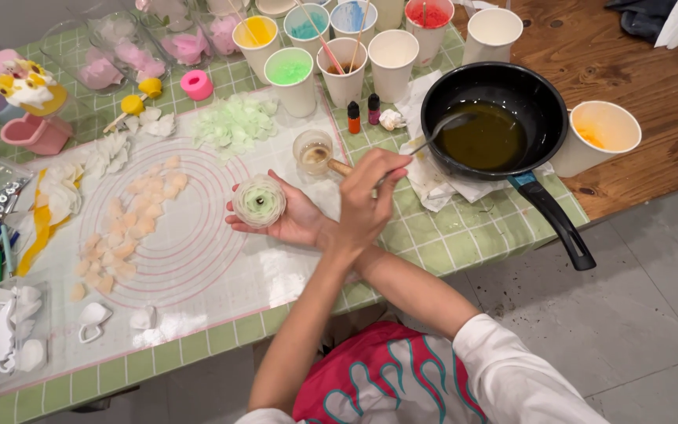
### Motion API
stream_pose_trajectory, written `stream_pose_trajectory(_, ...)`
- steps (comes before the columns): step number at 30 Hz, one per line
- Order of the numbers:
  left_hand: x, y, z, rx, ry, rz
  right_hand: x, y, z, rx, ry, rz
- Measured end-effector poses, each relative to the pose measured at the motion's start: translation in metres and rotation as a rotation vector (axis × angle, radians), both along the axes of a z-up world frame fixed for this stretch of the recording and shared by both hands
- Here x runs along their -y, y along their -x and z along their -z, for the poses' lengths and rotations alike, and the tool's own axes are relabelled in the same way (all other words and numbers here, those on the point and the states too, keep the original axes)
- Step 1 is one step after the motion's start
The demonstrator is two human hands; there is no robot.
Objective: Assembling a flower-shaped candle by layering wax petals and adjusting the wick.
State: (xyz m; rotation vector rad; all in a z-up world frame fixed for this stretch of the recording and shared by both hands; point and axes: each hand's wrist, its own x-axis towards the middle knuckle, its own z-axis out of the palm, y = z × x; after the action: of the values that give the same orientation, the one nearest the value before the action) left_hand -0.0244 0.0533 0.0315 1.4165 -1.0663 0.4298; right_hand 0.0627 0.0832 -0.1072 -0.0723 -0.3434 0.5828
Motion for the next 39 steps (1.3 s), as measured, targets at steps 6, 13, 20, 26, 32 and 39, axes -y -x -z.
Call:
stream_pose_trajectory(6, -0.058, 0.003, -0.033, 0.165, -0.114, 0.022, -0.006, -0.006, 0.011, -0.008, -0.088, -0.071)
stream_pose_trajectory(13, -0.058, 0.002, -0.009, 0.263, -0.225, 0.030, -0.009, -0.011, 0.017, 0.041, -0.109, -0.115)
stream_pose_trajectory(20, -0.034, 0.007, 0.022, 0.565, -0.406, -0.018, -0.004, 0.000, 0.001, 0.007, 0.049, -0.004)
stream_pose_trajectory(26, -0.015, 0.024, 0.044, 0.697, -0.559, 0.073, -0.005, 0.005, -0.004, -0.023, 0.076, -0.017)
stream_pose_trajectory(32, 0.003, 0.033, 0.055, 0.665, -0.773, 0.079, -0.007, 0.008, -0.008, -0.040, 0.101, -0.009)
stream_pose_trajectory(39, 0.029, 0.036, 0.082, 0.594, -0.912, 0.093, -0.005, 0.008, -0.007, -0.016, 0.092, 0.043)
